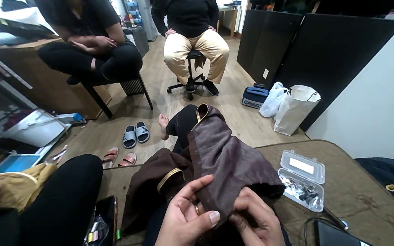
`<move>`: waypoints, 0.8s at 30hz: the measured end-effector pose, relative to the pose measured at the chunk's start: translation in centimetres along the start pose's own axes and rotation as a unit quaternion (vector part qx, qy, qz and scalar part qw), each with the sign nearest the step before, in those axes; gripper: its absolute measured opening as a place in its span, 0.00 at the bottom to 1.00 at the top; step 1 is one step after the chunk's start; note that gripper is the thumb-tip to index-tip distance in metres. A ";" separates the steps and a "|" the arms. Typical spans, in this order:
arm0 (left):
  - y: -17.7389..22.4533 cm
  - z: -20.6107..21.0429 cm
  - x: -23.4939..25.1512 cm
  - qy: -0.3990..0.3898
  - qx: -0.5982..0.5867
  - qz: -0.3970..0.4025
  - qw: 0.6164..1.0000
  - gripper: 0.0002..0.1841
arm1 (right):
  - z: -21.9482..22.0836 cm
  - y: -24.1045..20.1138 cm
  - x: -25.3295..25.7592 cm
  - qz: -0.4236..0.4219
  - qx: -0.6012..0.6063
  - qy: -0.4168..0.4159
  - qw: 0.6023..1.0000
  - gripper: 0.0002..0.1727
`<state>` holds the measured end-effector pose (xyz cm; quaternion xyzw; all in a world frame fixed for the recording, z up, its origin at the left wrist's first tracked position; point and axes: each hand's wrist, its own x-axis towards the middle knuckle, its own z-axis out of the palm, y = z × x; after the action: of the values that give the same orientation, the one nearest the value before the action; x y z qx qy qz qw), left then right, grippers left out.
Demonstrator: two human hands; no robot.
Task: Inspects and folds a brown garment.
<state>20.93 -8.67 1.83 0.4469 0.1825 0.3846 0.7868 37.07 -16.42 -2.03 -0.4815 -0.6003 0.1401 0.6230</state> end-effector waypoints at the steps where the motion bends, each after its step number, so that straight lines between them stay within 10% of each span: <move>1: 0.0 0.0 0.0 -0.001 0.004 0.003 1.000 0.32 | 0.0 0.0 0.0 0.001 0.001 0.002 1.000 0.09; 24: -0.7 -0.3 0.2 -0.033 0.021 0.018 0.999 0.31 | 1.1 -1.8 -0.1 0.190 0.230 0.040 0.954 0.08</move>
<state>21.15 -8.51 1.09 0.4787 0.1566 0.3795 0.7761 35.29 -16.95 -0.89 -0.4357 -0.4240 0.3709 0.7020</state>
